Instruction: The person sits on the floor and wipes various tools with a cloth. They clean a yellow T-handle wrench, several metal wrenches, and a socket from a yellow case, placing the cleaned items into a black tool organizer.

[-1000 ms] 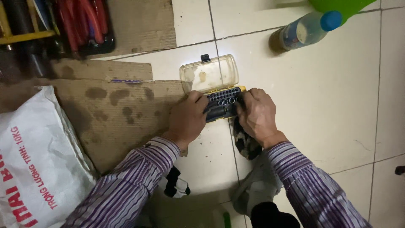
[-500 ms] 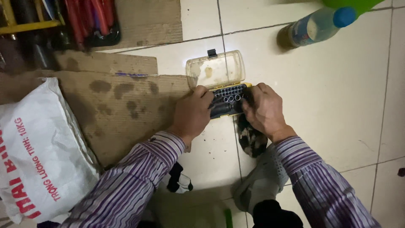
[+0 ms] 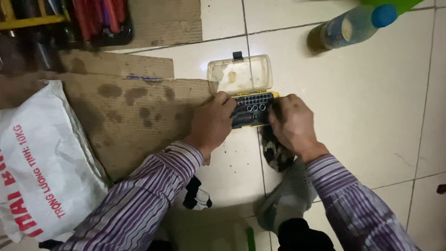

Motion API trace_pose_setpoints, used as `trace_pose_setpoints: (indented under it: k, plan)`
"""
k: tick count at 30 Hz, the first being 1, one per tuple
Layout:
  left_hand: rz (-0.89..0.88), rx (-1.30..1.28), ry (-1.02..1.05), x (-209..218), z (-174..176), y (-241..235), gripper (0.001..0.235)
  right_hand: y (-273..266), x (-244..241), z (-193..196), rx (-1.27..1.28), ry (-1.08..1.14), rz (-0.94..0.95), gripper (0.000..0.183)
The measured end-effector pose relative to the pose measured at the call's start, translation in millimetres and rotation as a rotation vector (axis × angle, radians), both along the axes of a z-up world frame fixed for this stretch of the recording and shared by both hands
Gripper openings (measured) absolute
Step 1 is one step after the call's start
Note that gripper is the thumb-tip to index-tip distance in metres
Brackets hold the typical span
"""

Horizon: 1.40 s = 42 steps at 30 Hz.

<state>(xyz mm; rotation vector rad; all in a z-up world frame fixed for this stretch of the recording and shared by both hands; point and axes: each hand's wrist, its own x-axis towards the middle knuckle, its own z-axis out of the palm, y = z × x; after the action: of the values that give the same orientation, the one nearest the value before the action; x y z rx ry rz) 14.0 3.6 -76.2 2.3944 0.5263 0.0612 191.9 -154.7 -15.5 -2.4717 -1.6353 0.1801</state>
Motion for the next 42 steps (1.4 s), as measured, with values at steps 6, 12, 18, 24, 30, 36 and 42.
trace_pose_setpoints:
  k: [6, 12, 18, 24, 30, 36, 42]
  plan:
    - [0.176, -0.640, -0.096, 2, 42, 15, 0.018, -4, 3, 34, 0.109, 0.690, -0.581, 0.031]
    - [0.301, -0.422, -0.015, 3, 50, -1, 0.048, -16, -9, 42, 0.371, 1.318, -0.858, 0.027]
    - [0.011, -0.275, 0.037, -24, 72, -28, 0.030, -25, -17, 49, 0.428, 1.550, -1.058, 0.023]
    - [-0.231, 0.155, -0.032, -40, 25, -56, 0.019, -45, -10, 35, 0.290, 1.753, -1.042, 0.031]
    - [-0.232, 0.405, -0.091, -35, 39, -57, 0.028, -36, -23, 49, 0.482, 1.895, -1.010, 0.021]
    - [-0.204, 0.250, -0.168, -30, 78, -49, 0.027, -37, -31, 51, 0.404, 1.897, -1.020, 0.021]
    - [0.340, -1.184, -0.277, -3, 139, -55, 0.041, -61, -60, 46, 0.263, 1.880, -1.085, 0.019]
